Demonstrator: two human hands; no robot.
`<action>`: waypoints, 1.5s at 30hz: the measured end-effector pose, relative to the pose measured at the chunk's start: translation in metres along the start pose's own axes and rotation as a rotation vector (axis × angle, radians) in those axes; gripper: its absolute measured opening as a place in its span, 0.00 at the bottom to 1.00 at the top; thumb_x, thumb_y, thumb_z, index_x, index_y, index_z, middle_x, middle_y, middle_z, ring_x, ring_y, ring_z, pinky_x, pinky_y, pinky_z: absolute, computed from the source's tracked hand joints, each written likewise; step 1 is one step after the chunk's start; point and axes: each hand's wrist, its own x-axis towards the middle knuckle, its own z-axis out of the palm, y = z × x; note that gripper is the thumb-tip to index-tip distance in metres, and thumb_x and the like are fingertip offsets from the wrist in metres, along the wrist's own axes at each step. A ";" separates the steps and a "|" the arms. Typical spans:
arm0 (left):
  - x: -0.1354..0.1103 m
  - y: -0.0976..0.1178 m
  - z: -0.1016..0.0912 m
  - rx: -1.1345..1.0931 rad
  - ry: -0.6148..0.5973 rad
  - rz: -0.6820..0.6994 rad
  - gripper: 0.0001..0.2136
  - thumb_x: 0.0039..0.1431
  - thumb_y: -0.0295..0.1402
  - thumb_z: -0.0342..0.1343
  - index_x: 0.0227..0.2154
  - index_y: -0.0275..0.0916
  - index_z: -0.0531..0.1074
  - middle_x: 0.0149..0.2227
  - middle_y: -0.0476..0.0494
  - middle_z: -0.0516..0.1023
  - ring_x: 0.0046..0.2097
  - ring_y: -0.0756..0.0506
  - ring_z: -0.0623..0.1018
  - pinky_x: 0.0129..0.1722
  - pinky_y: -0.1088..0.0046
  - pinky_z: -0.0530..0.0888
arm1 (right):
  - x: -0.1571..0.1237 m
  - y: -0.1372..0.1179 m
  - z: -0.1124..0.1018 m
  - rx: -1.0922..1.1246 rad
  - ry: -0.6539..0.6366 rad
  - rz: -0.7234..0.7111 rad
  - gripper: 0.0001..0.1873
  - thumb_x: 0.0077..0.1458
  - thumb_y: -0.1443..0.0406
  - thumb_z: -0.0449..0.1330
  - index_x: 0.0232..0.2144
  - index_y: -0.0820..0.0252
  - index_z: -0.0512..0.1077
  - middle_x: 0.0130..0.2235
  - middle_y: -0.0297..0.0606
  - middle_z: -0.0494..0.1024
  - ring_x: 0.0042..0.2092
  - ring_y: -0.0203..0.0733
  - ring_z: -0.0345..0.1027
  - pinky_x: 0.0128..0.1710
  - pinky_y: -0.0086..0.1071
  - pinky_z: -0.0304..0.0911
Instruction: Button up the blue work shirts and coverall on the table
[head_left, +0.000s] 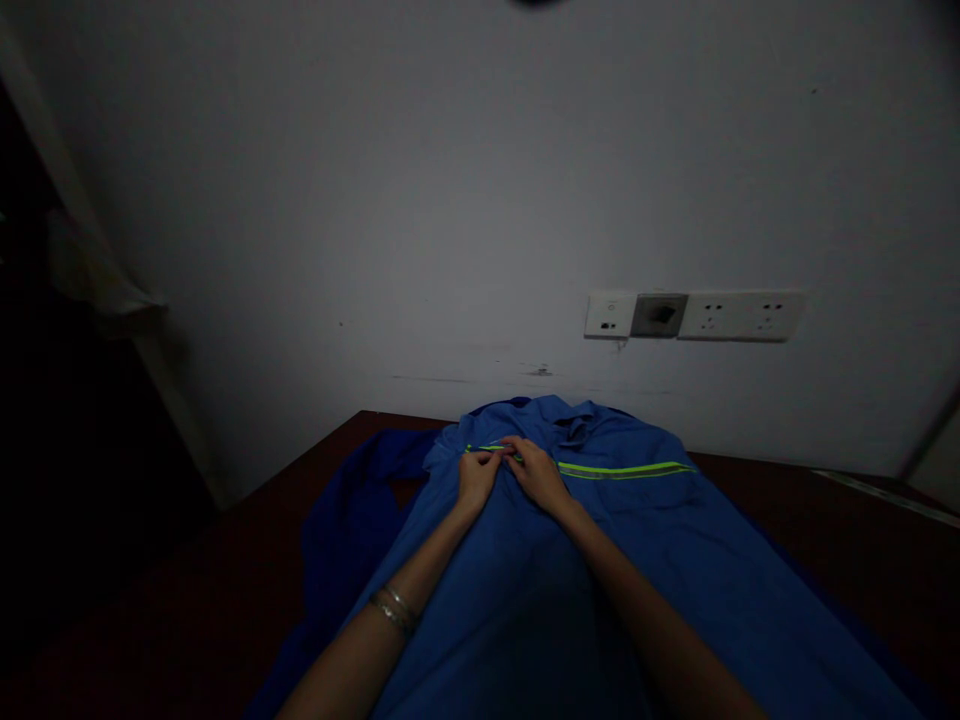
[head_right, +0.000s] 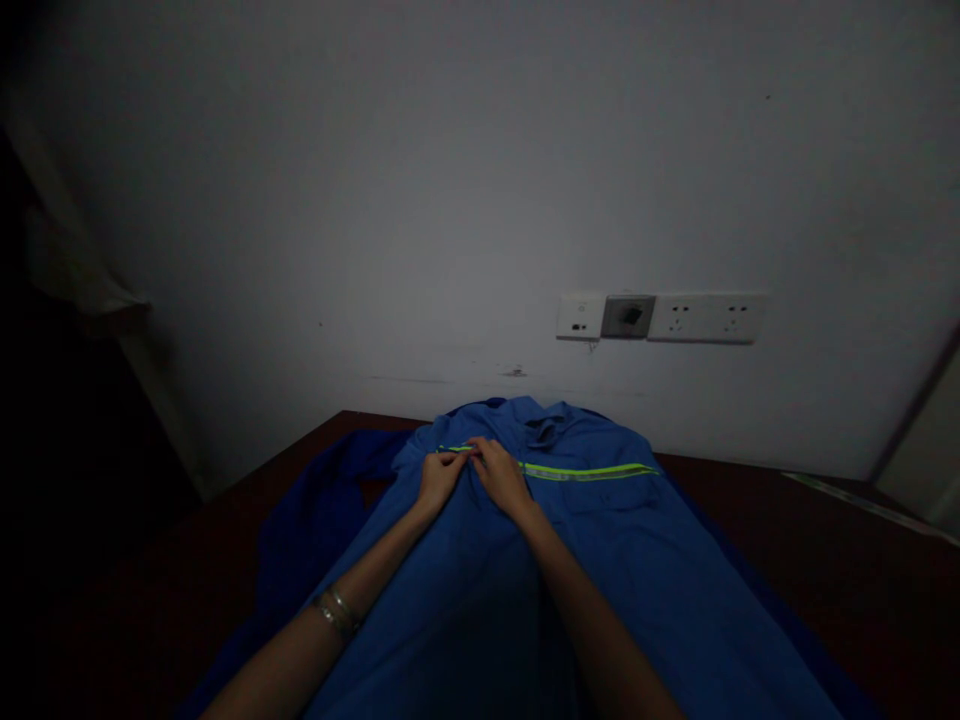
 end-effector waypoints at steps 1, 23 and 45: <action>0.000 -0.001 0.000 0.005 0.005 0.004 0.14 0.49 0.36 0.50 0.22 0.30 0.76 0.22 0.44 0.76 0.26 0.47 0.72 0.26 0.76 0.65 | 0.000 0.000 0.000 0.001 0.001 0.006 0.13 0.53 0.67 0.51 0.42 0.56 0.65 0.38 0.38 0.72 0.40 0.38 0.66 0.40 0.32 0.61; 0.003 -0.016 0.001 -0.073 0.078 -0.007 0.10 0.44 0.31 0.50 0.14 0.32 0.71 0.15 0.50 0.68 0.21 0.52 0.65 0.23 0.78 0.59 | 0.000 0.001 0.001 0.003 -0.024 -0.100 0.09 0.55 0.67 0.48 0.33 0.58 0.68 0.37 0.37 0.69 0.38 0.36 0.64 0.39 0.30 0.61; 0.004 0.010 -0.019 0.451 -0.368 0.370 0.13 0.50 0.30 0.48 0.35 0.38 0.75 0.34 0.44 0.77 0.34 0.46 0.74 0.36 0.73 0.67 | -0.004 0.009 0.004 0.018 -0.058 -0.064 0.07 0.53 0.70 0.48 0.31 0.60 0.65 0.35 0.36 0.66 0.36 0.35 0.63 0.37 0.29 0.59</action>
